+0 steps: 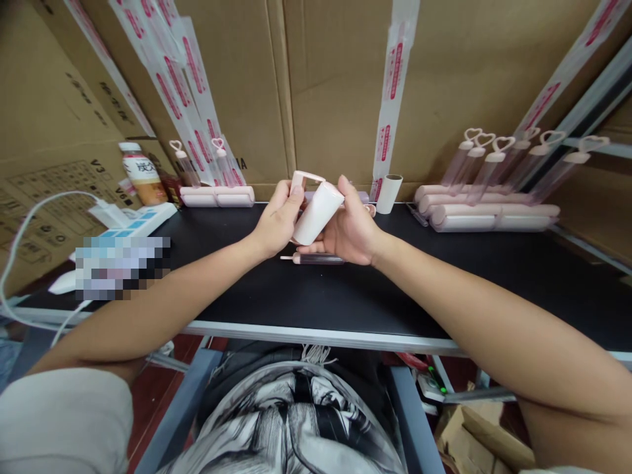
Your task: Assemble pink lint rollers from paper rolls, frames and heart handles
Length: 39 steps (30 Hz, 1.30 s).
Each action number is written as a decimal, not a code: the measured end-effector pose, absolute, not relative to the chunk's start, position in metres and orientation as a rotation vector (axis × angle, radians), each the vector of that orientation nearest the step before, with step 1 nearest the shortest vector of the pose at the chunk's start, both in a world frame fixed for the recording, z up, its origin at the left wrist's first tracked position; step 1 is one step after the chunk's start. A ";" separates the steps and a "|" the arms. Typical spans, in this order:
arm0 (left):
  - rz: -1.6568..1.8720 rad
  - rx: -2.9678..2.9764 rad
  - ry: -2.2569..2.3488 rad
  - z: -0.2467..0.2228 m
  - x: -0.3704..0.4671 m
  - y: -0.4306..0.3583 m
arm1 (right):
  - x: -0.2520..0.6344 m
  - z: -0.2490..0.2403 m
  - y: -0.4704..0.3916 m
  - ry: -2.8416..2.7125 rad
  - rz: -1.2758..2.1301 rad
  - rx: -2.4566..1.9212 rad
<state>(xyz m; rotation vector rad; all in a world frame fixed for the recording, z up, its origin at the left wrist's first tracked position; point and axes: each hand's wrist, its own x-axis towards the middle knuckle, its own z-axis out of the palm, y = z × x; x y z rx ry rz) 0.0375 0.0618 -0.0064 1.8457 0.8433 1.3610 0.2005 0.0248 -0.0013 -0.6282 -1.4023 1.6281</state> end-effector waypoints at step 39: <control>1.200 3.001 0.362 0.022 -0.003 0.069 | 0.207 -0.010 0.037 -1.491 0.910 -0.929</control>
